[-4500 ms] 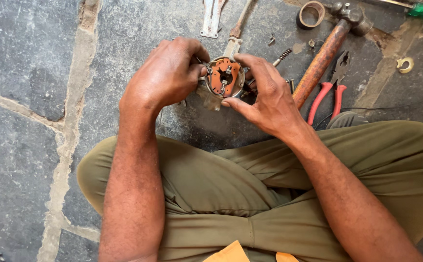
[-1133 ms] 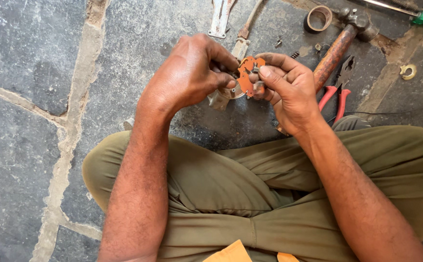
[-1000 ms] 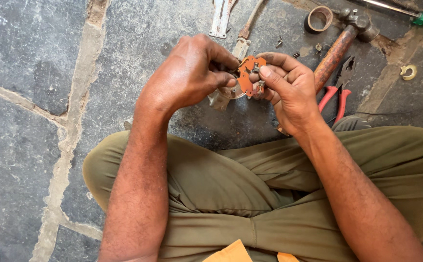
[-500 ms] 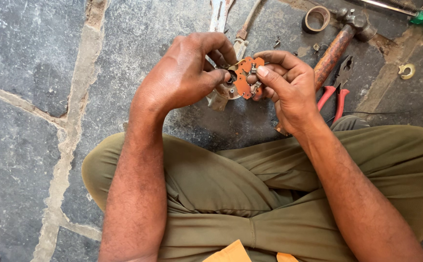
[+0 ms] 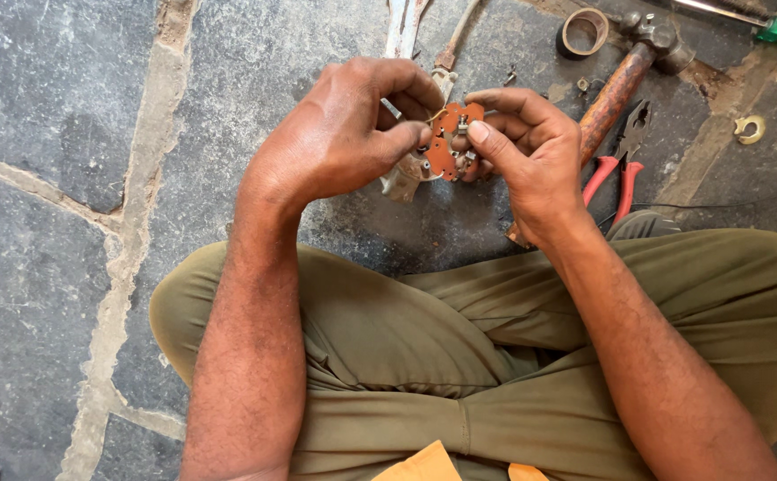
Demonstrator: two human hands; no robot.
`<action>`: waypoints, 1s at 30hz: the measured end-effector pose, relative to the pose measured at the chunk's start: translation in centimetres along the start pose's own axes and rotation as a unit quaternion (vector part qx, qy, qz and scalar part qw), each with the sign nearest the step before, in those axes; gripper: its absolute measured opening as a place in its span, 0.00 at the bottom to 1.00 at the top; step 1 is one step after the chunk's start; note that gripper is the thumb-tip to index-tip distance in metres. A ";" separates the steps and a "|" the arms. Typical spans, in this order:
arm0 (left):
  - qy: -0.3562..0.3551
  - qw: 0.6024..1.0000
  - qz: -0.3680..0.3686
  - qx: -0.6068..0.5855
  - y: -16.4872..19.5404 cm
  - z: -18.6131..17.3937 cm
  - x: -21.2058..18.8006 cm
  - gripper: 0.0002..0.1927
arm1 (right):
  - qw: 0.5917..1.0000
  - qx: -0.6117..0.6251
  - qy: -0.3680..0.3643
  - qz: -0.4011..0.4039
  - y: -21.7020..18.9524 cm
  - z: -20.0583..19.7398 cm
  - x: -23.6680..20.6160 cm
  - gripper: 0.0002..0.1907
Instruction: The person sits on a stone floor and disassembles a small electrical device, removing a copper contact plate and adjusting internal components. They reinsert the plate and continue manipulating the device's interior parts.
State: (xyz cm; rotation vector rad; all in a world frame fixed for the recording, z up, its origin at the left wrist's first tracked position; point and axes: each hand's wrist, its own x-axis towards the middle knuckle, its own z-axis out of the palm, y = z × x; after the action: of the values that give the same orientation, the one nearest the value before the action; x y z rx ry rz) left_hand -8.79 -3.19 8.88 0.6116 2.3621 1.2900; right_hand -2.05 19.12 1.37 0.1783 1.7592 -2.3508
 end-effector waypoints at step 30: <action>0.018 0.997 -0.036 0.070 -0.9 0.8 0.6 0.14 | 0.998 -0.032 -0.041 -0.023 -0.5 0.0 0.1 0.13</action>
State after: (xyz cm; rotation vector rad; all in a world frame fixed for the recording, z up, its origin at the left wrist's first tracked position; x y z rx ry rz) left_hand -9.01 -2.77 7.66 0.5435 2.4957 1.1228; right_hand -2.23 19.29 1.83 0.0329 1.8148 -2.2949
